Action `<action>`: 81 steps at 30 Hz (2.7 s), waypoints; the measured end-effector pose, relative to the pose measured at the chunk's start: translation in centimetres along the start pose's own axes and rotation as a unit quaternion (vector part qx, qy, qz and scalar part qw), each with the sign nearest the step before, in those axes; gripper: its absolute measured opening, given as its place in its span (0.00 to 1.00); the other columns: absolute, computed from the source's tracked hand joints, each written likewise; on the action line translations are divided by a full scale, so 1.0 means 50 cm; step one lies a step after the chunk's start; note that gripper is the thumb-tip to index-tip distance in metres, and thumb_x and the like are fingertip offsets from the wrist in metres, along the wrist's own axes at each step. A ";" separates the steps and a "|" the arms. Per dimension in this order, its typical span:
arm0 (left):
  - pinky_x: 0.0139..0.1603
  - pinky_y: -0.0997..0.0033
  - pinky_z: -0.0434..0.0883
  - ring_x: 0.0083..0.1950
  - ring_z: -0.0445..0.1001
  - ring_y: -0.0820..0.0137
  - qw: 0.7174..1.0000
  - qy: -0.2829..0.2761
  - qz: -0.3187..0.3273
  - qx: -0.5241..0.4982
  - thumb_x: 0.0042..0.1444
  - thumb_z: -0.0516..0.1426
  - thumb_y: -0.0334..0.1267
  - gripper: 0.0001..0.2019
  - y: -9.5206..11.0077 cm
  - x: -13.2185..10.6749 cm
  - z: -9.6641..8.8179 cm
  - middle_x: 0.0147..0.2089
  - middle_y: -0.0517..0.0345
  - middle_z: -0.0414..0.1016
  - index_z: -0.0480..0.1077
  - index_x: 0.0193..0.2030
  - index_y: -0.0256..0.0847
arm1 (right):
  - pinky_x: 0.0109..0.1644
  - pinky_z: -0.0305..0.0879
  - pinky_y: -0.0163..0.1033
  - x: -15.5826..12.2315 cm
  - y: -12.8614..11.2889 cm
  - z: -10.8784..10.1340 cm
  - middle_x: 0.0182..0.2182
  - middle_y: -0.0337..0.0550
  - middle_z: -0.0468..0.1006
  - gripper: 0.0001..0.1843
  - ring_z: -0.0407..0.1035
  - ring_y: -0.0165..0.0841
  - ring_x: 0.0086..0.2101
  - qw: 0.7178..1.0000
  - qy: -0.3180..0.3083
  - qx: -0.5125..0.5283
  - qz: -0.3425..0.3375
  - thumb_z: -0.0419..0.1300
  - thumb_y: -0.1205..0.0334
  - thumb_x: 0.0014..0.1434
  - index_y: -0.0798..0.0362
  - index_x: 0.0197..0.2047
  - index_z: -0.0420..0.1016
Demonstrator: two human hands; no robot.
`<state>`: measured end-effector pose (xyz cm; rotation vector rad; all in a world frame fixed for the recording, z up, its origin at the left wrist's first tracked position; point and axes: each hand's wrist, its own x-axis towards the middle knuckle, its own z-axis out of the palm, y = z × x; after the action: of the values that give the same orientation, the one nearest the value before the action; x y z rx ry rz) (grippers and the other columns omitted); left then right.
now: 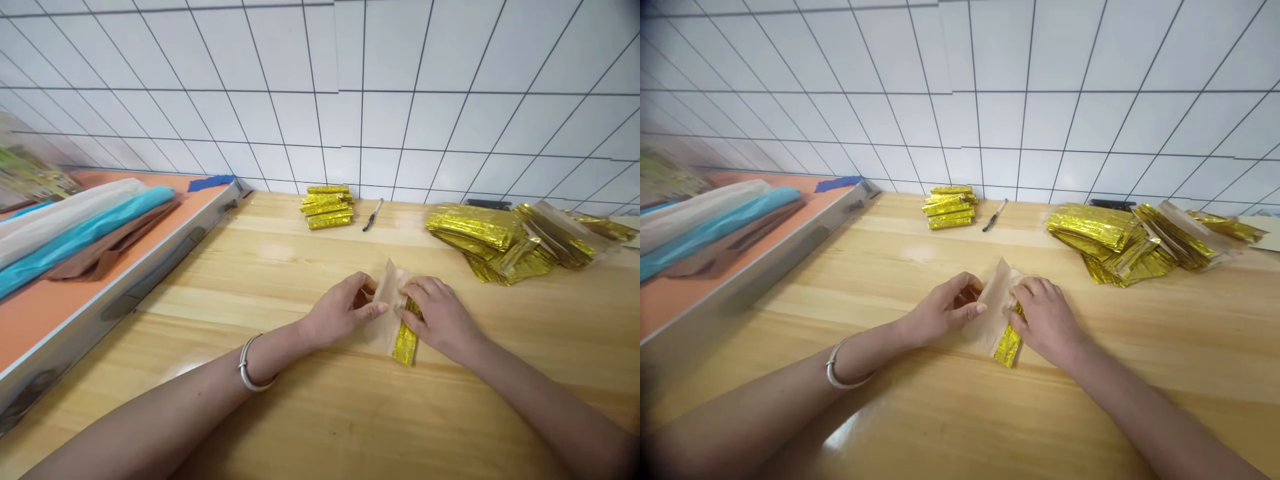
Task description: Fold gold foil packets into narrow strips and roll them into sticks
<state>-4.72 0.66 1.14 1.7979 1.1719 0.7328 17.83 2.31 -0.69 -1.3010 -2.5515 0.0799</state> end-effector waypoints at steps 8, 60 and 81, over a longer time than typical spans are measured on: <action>0.38 0.69 0.69 0.37 0.68 0.70 0.993 -0.002 0.067 0.097 0.60 0.52 0.49 0.17 0.007 -0.007 0.041 0.40 0.54 0.69 0.65 0.48 0.39 | 0.49 0.59 0.49 -0.003 -0.008 0.000 0.48 0.52 0.68 0.17 0.61 0.44 0.48 1.000 -0.014 -0.021 -0.002 0.53 0.57 0.60 0.50 0.51 0.70; 0.65 0.58 0.53 0.67 0.55 0.65 0.946 -0.051 0.150 0.281 0.66 0.42 0.46 0.25 -0.040 0.015 0.017 0.66 0.48 0.57 0.50 0.66 0.38 | 0.56 0.52 0.55 -0.007 0.013 0.003 0.51 0.46 0.72 0.13 0.57 0.45 0.56 0.995 0.048 0.048 -0.075 0.54 0.60 0.61 0.49 0.45 0.76; 0.64 0.57 0.50 0.70 0.48 0.63 0.915 -0.080 0.190 0.346 0.66 0.40 0.49 0.27 -0.038 0.012 0.023 0.70 0.49 0.48 0.47 0.68 0.40 | 0.57 0.48 0.64 -0.011 -0.021 0.007 0.52 0.49 0.69 0.17 0.55 0.52 0.56 0.979 -0.072 -0.045 -0.186 0.49 0.52 0.61 0.44 0.45 0.76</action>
<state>-4.32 1.21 -1.05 2.6758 1.0497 0.3762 17.21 1.26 -0.96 -0.8490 -2.9066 -0.0182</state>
